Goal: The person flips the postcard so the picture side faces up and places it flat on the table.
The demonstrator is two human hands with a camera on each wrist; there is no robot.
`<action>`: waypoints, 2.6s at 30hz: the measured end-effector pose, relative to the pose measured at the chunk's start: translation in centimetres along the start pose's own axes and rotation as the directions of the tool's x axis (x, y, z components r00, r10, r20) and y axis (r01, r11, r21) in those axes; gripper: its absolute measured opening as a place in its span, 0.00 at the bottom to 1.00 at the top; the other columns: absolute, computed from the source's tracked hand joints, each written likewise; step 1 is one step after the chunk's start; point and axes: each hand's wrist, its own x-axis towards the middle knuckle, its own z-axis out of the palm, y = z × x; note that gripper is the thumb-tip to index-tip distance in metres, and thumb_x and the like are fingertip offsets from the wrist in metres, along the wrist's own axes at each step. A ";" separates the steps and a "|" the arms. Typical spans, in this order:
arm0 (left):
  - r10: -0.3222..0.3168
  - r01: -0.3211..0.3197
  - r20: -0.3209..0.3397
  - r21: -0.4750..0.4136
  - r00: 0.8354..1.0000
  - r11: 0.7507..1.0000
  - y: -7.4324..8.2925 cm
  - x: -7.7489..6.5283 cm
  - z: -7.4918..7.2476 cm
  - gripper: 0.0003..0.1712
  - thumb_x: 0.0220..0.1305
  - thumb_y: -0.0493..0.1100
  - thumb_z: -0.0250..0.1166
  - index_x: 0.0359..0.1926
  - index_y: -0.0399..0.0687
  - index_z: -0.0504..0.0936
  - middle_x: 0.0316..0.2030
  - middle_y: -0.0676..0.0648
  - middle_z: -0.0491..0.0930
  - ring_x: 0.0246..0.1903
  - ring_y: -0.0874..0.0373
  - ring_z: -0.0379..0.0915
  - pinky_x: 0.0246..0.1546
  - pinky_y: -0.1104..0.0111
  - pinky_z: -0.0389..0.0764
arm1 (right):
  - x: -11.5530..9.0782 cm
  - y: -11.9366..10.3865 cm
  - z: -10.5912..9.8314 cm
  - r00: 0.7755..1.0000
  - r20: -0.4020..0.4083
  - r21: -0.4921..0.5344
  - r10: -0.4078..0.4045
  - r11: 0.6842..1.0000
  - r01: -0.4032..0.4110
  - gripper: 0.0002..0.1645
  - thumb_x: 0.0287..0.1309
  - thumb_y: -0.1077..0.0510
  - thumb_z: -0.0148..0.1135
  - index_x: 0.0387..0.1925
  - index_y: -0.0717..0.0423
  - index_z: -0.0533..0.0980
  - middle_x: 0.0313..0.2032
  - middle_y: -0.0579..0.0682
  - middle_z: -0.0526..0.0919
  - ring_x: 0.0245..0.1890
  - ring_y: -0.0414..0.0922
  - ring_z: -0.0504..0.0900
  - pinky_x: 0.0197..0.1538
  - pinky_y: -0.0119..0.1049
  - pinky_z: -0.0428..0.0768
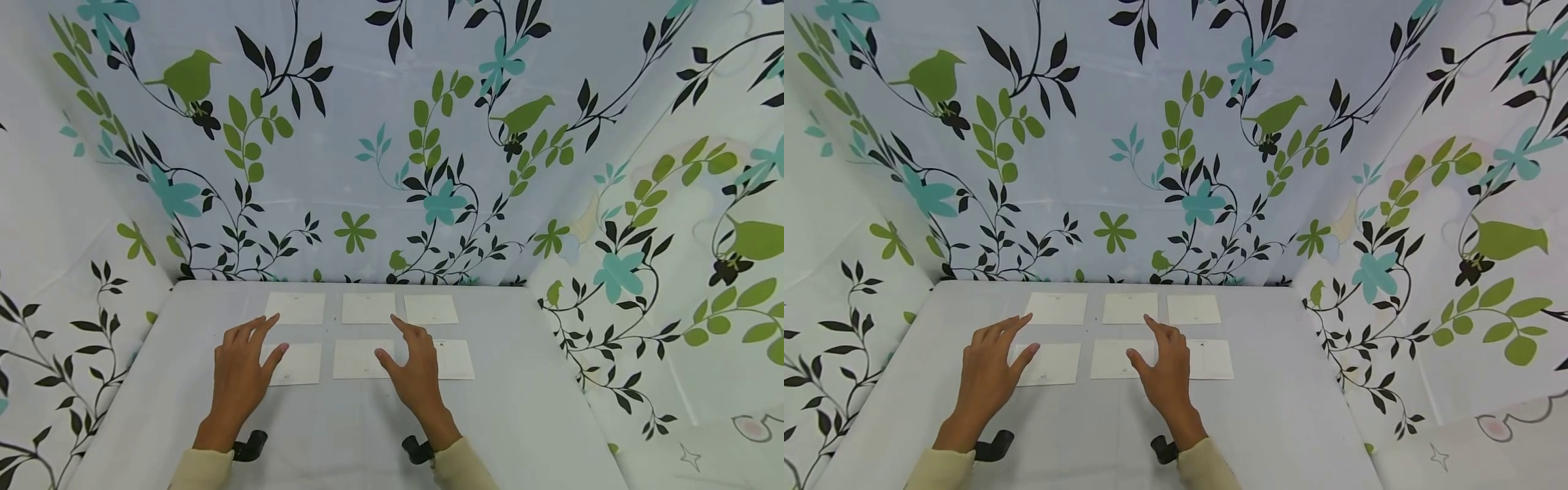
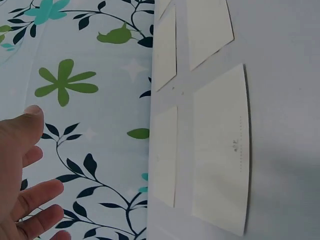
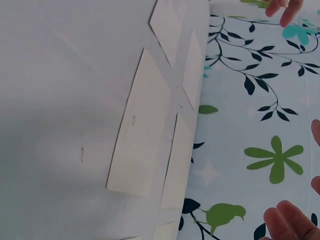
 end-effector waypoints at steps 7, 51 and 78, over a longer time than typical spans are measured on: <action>-0.032 0.032 0.012 -0.020 0.999 0.999 -1.9 -0.7 0.8 0.36 0.60 0.40 0.79 0.70 0.46 0.79 0.63 0.31 0.80 0.58 0.30 0.70 0.51 0.35 0.69 | -0.4 -0.1 2.1 0.998 0.053 0.092 0.025 0.995 -0.030 0.43 0.61 0.48 0.78 0.75 0.34 0.71 0.65 0.52 0.78 0.59 0.50 0.79 0.57 0.50 0.78; -0.299 0.312 0.187 -0.042 0.936 0.949 -8.2 -3.0 2.6 0.30 0.62 0.37 0.77 0.66 0.47 0.82 0.62 0.31 0.82 0.52 0.38 0.71 0.44 0.54 0.74 | -1.0 -0.6 11.5 0.964 0.229 0.276 0.132 0.941 -0.195 0.34 0.57 0.59 0.80 0.64 0.41 0.81 0.60 0.50 0.86 0.34 0.32 0.81 0.34 0.28 0.80; -0.353 0.378 0.258 -0.057 0.900 0.924 -9.2 -3.3 4.7 0.32 0.55 0.33 0.80 0.63 0.45 0.85 0.62 0.34 0.82 0.53 0.42 0.69 0.48 0.54 0.72 | -1.3 -1.3 15.4 0.943 0.269 0.057 0.196 0.974 -0.219 0.32 0.54 0.57 0.82 0.62 0.39 0.85 0.64 0.47 0.86 0.69 0.53 0.81 0.69 0.55 0.78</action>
